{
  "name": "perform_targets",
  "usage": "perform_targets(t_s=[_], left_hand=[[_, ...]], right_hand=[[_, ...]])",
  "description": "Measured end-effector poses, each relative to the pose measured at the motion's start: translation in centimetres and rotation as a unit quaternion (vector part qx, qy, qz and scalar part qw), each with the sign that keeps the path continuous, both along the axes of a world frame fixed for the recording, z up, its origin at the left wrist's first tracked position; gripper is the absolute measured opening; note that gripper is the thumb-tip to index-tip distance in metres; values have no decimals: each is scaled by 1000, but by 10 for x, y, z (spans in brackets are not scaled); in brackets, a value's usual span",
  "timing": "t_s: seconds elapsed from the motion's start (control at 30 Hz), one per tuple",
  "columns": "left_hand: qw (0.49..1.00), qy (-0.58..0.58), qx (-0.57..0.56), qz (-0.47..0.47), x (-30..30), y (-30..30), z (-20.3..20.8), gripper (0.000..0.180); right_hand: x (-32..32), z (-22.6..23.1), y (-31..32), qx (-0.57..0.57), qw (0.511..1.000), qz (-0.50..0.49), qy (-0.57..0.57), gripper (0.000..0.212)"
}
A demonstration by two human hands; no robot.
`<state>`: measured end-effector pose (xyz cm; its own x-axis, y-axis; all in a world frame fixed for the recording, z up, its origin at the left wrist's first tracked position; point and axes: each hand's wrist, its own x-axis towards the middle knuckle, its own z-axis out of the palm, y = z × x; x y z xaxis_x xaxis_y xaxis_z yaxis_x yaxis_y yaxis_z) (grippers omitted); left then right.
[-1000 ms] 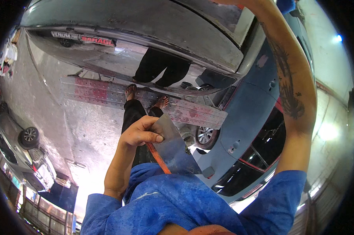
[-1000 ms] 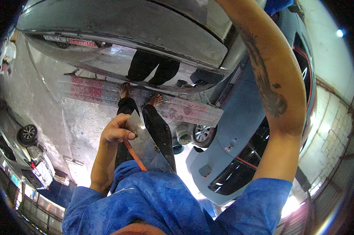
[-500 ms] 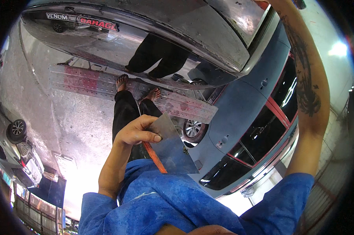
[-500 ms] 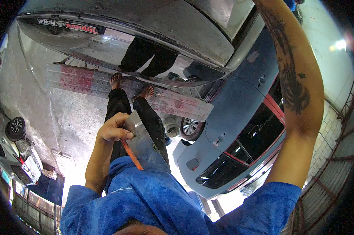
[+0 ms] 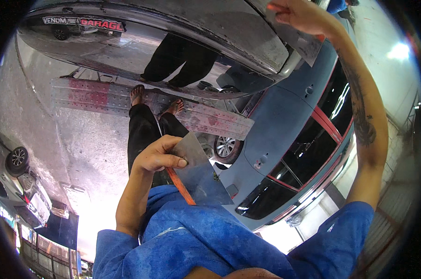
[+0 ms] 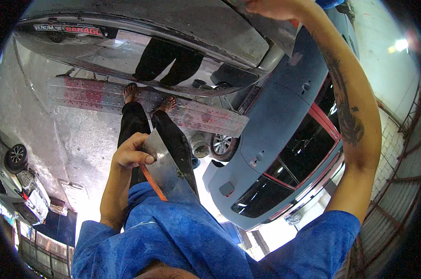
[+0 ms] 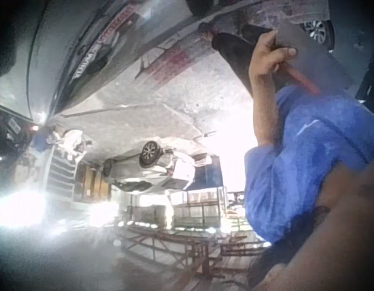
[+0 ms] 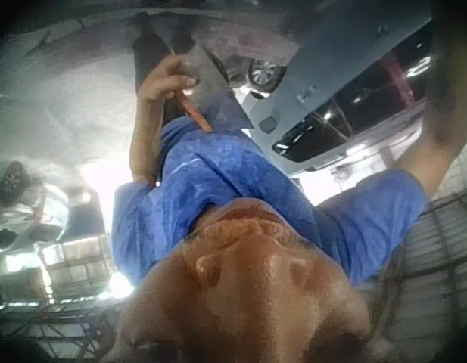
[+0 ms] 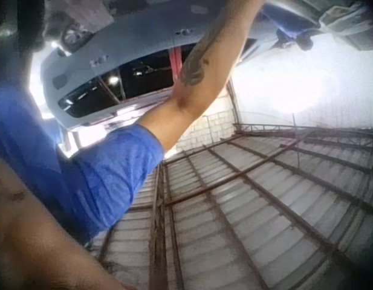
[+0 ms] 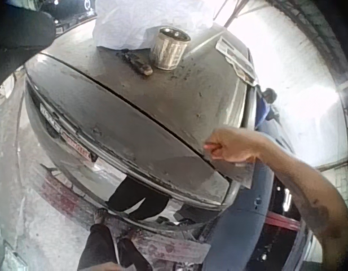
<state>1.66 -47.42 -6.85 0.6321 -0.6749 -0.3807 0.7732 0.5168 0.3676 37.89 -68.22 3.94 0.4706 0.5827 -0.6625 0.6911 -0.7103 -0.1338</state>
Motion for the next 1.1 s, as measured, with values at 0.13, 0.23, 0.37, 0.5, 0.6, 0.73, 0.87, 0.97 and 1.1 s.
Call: perform_targets(t_s=[0.13, 0.23, 0.37, 0.5, 0.6, 0.73, 0.87, 0.97, 1.1], left_hand=[[1000, 10, -6, -3, -1, -6, 0, 37], [1000, -4, 2, -28, -1, -2, 3, 38], [1000, -2, 4, -14, -3, 2, 2, 37], [999, 32, -8, -10, -8, -5, -2, 36], [999, 5, -18, -38, -7, -7, -8, 36], [999, 2, -20, -47, -6, -5, -9, 38], [999, 41, -20, -15, -6, -4, -6, 38], [999, 39, -24, -23, -3, -3, -5, 38], [999, 40, -16, -27, -1, -3, -5, 38]], right_hand=[[-7, 15, 5, 109, 991, 8, -71, 18], [-6, 16, 16, 93, 992, -78, -38, 16], [-15, 9, 0, 37, 994, -104, -27, 14], [-19, 10, -30, -4, 999, -35, -23, 12], [-21, 13, -34, 11, 991, -129, -40, 9], [-34, 2, -53, 27, 985, -163, -39, 25], [-31, -14, -87, 39, 993, -81, -71, 33], [-28, -17, -98, 14, 992, -113, -48, 30], [-29, -15, -95, 44, 993, -87, -65, 27]])
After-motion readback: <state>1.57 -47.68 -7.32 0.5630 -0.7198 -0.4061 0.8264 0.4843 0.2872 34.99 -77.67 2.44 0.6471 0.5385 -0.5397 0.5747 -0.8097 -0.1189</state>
